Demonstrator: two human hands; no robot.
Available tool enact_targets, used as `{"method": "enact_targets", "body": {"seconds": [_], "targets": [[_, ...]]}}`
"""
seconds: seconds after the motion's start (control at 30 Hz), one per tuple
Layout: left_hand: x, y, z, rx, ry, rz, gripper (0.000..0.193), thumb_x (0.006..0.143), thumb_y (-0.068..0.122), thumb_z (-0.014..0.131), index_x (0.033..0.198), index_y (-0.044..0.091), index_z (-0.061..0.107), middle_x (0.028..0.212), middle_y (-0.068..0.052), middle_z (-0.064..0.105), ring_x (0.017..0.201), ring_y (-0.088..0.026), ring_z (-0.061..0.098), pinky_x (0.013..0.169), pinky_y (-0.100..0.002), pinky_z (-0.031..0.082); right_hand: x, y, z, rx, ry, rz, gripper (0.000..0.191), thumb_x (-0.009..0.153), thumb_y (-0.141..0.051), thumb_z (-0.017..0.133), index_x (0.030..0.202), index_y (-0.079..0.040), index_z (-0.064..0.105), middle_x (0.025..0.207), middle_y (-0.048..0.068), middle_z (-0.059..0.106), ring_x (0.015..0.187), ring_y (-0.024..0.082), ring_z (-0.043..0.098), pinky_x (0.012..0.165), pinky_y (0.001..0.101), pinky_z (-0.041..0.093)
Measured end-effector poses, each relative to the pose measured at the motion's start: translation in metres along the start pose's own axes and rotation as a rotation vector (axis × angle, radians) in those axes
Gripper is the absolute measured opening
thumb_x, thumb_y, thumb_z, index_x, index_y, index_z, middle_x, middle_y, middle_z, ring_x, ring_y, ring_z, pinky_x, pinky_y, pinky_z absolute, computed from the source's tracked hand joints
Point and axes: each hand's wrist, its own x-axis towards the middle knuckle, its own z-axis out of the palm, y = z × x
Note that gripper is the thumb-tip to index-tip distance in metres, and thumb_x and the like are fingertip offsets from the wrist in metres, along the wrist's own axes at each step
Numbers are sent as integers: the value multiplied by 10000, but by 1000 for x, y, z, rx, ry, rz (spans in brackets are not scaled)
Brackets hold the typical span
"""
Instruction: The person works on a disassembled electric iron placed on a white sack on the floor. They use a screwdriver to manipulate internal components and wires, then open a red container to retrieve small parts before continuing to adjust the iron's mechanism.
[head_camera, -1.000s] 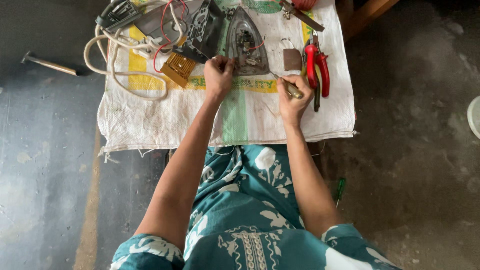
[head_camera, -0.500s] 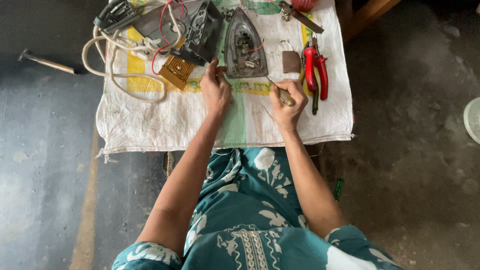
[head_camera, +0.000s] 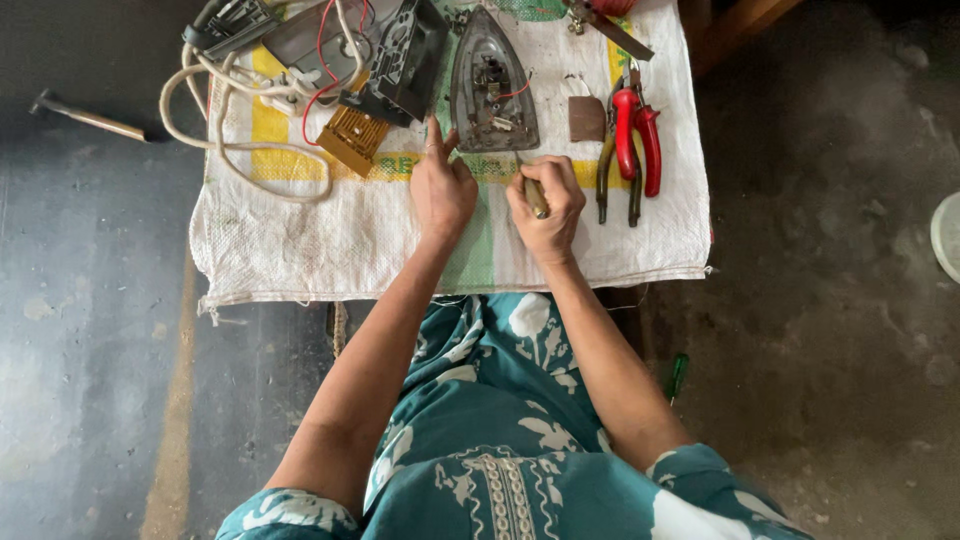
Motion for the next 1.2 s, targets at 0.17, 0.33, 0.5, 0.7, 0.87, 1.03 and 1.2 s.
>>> {"method": "enact_targets", "body": {"seconds": [0.17, 0.33, 0.5, 0.7, 0.87, 1.03, 1.2], "targets": [[0, 2, 0, -3, 11, -10, 701, 845, 9, 567, 1519, -18, 378, 1238, -101, 751, 880, -351, 737, 799, -465, 584, -3, -9, 10, 73, -69, -29, 208, 817, 41, 763, 966, -11, 628, 971, 153, 652, 866, 324, 687, 760, 401, 564], [2, 5, -1, -3, -1, -43, 682, 838, 7, 556, 1500, -36, 399, 1237, -112, 748, 881, -362, 731, 822, -468, 576, 0, -7, 10, 30, 55, 52, 188, 847, 45, 761, 963, -24, 631, 983, 134, 666, 873, 308, 697, 775, 391, 575], [4, 9, -2, 5, -41, -86, 673, 831, 11, 553, 1490, -38, 423, 1219, -112, 750, 911, -357, 738, 861, -459, 579, -1, -9, 13, 57, -3, 10, 204, 820, 41, 774, 955, -11, 630, 966, 141, 654, 858, 312, 689, 758, 392, 565], [3, 9, 0, -14, -49, -111, 643, 838, 11, 539, 1471, -42, 436, 1230, -116, 749, 898, -357, 741, 844, -457, 579, 6, -5, 13, 129, -12, 6, 199, 834, 45, 772, 972, -8, 639, 985, 136, 668, 869, 283, 710, 746, 370, 584], [2, 5, 5, -3, -29, -86, 673, 820, 11, 553, 1480, -52, 435, 1209, -138, 741, 932, -369, 734, 861, -462, 576, 10, 4, 14, 70, 10, 4, 203, 821, 54, 790, 958, -4, 652, 960, 131, 671, 857, 280, 701, 750, 379, 575], [3, 4, 6, 13, -39, -121, 651, 830, 16, 543, 1472, -36, 451, 1211, -123, 747, 921, -361, 739, 857, -458, 580, -4, -1, 2, 107, -83, -7, 189, 818, 44, 777, 937, -32, 651, 961, 106, 691, 865, 268, 723, 758, 366, 591], [1, 5, 7, -11, -22, -105, 689, 798, 15, 538, 1478, -45, 439, 1213, -133, 740, 914, -358, 743, 861, -449, 591, 2, 21, -14, -195, -61, -7, 206, 800, 52, 752, 971, -19, 662, 1041, 141, 652, 957, 288, 688, 821, 393, 564]]}}
